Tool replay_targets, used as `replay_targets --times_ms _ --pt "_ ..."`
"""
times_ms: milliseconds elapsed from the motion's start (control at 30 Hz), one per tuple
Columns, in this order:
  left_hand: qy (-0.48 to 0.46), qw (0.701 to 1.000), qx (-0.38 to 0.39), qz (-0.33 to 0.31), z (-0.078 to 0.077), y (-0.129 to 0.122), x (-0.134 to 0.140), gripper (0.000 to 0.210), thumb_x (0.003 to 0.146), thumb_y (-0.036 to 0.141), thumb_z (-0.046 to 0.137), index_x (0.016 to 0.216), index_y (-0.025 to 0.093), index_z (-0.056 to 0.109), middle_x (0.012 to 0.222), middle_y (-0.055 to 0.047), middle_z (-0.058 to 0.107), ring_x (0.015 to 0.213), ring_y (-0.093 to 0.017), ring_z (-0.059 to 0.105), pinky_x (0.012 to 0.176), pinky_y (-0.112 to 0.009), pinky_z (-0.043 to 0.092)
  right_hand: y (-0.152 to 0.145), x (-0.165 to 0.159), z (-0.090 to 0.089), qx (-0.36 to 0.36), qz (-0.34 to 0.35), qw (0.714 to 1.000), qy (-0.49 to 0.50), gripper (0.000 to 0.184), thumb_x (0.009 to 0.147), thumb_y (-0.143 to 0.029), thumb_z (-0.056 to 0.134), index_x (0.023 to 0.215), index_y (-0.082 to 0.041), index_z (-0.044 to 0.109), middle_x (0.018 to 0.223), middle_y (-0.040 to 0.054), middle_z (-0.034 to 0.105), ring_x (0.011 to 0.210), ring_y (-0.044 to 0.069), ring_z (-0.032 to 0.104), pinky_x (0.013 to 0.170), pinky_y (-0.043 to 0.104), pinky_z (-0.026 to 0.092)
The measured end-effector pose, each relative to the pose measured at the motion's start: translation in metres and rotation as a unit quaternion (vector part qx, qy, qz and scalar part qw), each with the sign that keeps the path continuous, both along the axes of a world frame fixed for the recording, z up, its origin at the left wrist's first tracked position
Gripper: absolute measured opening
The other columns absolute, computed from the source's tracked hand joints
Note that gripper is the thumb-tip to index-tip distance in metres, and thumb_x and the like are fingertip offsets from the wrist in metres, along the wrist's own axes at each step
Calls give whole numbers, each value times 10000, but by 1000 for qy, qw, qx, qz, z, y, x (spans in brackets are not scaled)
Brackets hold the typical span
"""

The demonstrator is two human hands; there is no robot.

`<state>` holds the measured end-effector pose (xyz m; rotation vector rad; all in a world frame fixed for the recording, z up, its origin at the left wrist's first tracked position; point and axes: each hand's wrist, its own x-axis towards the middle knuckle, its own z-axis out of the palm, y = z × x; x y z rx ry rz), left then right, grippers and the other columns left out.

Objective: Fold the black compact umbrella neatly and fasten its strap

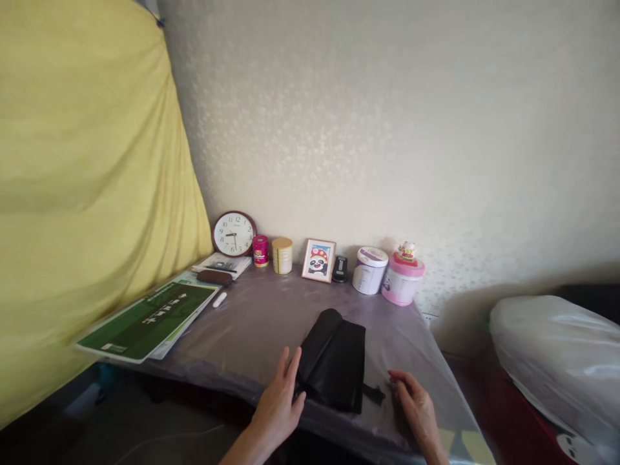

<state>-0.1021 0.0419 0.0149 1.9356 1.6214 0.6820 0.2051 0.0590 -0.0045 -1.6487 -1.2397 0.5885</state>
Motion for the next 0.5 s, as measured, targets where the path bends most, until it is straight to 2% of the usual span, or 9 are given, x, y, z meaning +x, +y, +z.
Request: replay_targets --times_ms 33,100,167,267,333,400,433,500 --pt "46 999 0 -5 -1 1 1 785 753 125 438 1406 284 32 1504 -110 -27 1138 -271 502 890 -367 429 0 0 -1 0 1 1000 -14 440 656 -508 477 835 -164 686 723 54 688 570 166 592 556 253 472" --pt "71 997 -30 -6 0 5 3 846 701 61 441 1402 316 42 1503 -96 -72 1081 -270 538 872 -374 425 0 1 -2 -3 3 999 -36 430 669 -496 459 841 -175 685 741 56 697 617 178 616 583 249 482" --pt "32 998 -54 -4 2 11 3 883 653 27 451 1401 315 82 1504 -97 14 1079 -278 532 892 -382 397 0 1 -2 -5 6 999 -54 428 685 -488 438 851 -181 684 744 54 700 646 187 629 589 247 485" --pt "-39 997 -66 -14 10 21 -1 876 610 35 478 1392 285 173 1434 -104 261 1067 -249 534 889 -339 396 1 2 -4 11 6 997 -76 408 686 -473 435 834 -188 686 769 59 706 705 202 644 633 253 490" --pt "-84 992 -88 -22 18 25 -5 825 631 90 476 1386 247 185 1259 -110 474 905 -191 597 758 -289 456 1 3 -6 25 4 996 -80 389 683 -458 436 817 -194 688 785 61 711 727 208 650 656 258 491" --pt "-144 980 -132 -23 25 27 -8 694 686 174 441 1350 186 237 952 -74 609 668 -144 598 581 -249 465 2 4 -7 33 5 996 -77 378 683 -448 434 811 -200 690 786 61 714 733 212 653 664 261 493" --pt "-173 973 -151 -21 27 27 -9 599 720 219 409 1305 161 293 818 -44 609 589 -128 571 523 -231 448 2 5 -8 36 6 997 -75 375 685 -446 433 810 -203 690 787 60 716 735 212 655 666 261 495" --pt "-218 961 -167 -19 31 25 -8 427 777 303 348 1167 142 411 687 -6 567 535 -109 536 493 -209 430 3 6 -11 41 9 997 -70 372 691 -446 431 809 -207 691 798 58 718 752 211 657 677 258 496"
